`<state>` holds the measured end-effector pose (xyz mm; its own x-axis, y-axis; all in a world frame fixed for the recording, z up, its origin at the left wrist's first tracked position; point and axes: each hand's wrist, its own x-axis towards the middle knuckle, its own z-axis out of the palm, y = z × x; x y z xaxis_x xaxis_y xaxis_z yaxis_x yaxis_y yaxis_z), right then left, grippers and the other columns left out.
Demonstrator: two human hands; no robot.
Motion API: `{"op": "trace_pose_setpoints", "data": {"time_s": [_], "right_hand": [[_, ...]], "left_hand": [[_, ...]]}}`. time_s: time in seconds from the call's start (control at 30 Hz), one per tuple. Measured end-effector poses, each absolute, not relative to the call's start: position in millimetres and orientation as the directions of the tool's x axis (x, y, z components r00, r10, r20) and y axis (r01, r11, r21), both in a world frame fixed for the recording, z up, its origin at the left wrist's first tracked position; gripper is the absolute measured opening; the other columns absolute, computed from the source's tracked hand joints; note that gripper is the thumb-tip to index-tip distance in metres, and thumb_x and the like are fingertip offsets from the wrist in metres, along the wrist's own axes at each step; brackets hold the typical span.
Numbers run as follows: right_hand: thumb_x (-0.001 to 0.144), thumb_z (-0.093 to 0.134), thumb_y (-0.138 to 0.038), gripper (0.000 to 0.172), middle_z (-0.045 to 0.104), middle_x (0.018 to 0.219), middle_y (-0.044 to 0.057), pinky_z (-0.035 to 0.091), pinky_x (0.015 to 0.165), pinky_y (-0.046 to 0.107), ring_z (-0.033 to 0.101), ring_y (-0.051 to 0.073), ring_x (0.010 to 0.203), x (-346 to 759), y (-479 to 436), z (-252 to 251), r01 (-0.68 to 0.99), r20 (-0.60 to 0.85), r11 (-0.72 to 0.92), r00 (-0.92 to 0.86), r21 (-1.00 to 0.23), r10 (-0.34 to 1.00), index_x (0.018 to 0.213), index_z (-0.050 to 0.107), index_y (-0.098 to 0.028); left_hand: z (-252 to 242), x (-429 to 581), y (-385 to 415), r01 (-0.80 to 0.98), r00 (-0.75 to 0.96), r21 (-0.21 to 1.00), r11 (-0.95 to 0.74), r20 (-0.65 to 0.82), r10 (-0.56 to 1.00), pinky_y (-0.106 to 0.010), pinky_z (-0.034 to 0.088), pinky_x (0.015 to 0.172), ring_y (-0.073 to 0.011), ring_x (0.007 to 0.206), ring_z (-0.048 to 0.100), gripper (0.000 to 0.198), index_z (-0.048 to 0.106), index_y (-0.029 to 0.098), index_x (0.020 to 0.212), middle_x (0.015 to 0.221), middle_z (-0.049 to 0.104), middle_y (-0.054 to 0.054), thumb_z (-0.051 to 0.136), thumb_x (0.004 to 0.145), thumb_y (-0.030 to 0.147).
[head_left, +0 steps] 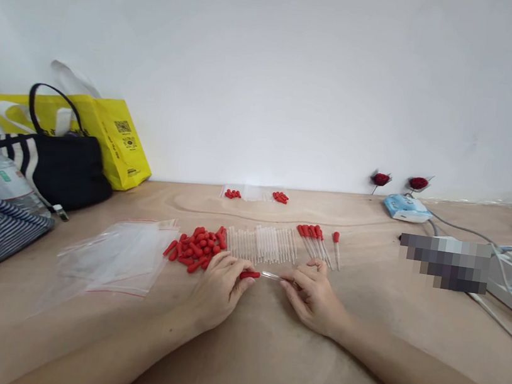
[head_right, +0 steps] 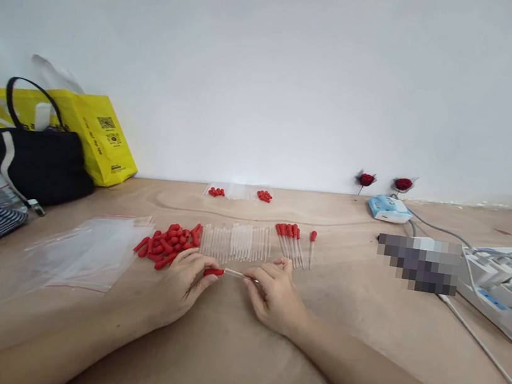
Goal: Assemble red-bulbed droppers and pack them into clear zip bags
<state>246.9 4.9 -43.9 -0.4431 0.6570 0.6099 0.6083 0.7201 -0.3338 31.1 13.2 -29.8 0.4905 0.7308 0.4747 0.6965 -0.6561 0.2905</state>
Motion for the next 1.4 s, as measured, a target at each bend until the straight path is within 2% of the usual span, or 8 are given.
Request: {"op": "trace_pose_setpoints", "data": {"time_s": [0.13,0.33,0.5,0.73,0.83,1.17,1.4], "right_hand": [[0.083,0.043,-0.017,0.016,0.059,0.065,-0.002,0.026,0.079,0.033,0.051,0.009,0.057,245.8,5.3,-43.1,0.597,0.622,0.728,-0.44,-0.337,0.648,0.089,0.058,-0.018],[0.084,0.043,-0.017,0.016,0.059,0.064,-0.001,0.026,0.079,0.034,0.051,0.01,0.058,245.2,6.7,-46.1,0.544,0.64,0.77,-0.47,-0.332,0.608,0.09,0.058,-0.018],[0.084,0.044,-0.017,0.02,0.061,0.069,0.001,0.027,0.075,0.033,0.051,0.011,0.063,244.1,7.4,-46.0,0.488,0.653,0.819,-0.52,-0.303,0.551,0.098,0.058,-0.018],[0.082,0.038,-0.008,0.027,0.058,0.065,0.001,0.025,0.071,0.033,0.047,0.01,0.057,252.3,9.0,-40.4,0.516,0.619,0.848,-0.626,-0.126,0.473,0.095,0.061,-0.017],[0.081,0.037,-0.009,0.028,0.057,0.064,0.0,0.024,0.069,0.032,0.046,0.01,0.056,254.5,8.8,-39.2,0.529,0.602,0.844,-0.649,-0.082,0.465,0.094,0.061,-0.017],[0.084,0.033,-0.013,0.024,0.055,0.064,0.002,0.025,0.064,0.03,0.042,0.011,0.057,242.3,4.5,-36.4,0.529,0.602,0.836,-0.623,-0.147,0.5,0.081,0.058,-0.015],[0.086,0.032,-0.013,0.024,0.055,0.066,0.002,0.026,0.064,0.029,0.043,0.012,0.059,239.7,4.4,-39.6,0.508,0.573,0.838,-0.634,-0.197,0.519,0.081,0.055,-0.015]], "left_hand": [[-25.7,32.3,13.6,0.682,0.513,0.29,-0.671,0.464,0.722,-0.042,0.029,0.091,-0.0173,0.084,0.056,0.018,0.054,0.021,0.1,0.09,0.065,-0.001,0.042,0.087,0.023],[-27.0,38.2,11.9,0.655,0.47,0.37,-0.658,0.483,0.739,-0.034,0.037,0.078,-0.0159,0.076,0.056,0.018,0.058,0.02,0.087,0.079,0.064,-0.001,0.041,0.087,0.025],[-29.3,39.1,9.9,0.634,0.437,0.424,-0.647,0.494,0.752,-0.031,0.038,0.073,-0.0148,0.07,0.055,0.017,0.057,0.019,0.082,0.073,0.062,0.0,0.042,0.086,0.027],[-27.8,37.7,5.8,0.635,0.54,0.289,-0.717,0.497,0.679,-0.04,0.028,0.087,-0.0132,0.065,0.055,0.017,0.057,0.02,0.078,0.065,0.06,0.002,0.041,0.085,0.022],[-29.3,38.5,4.7,0.629,0.568,0.262,-0.732,0.489,0.662,-0.04,0.026,0.089,-0.013,0.066,0.055,0.018,0.056,0.02,0.078,0.064,0.059,0.003,0.04,0.086,0.022],[-26.6,39.9,0.3,0.601,0.606,0.245,-0.761,0.481,0.633,-0.038,0.028,0.086,-0.0136,0.067,0.053,0.018,0.052,0.019,0.075,0.065,0.058,0.001,0.037,0.086,0.02],[-31.0,40.0,2.0,0.562,0.642,0.239,-0.792,0.477,0.6,-0.037,0.028,0.086,-0.0139,0.069,0.052,0.018,0.052,0.018,0.077,0.068,0.059,0.0,0.037,0.085,0.018]]}}
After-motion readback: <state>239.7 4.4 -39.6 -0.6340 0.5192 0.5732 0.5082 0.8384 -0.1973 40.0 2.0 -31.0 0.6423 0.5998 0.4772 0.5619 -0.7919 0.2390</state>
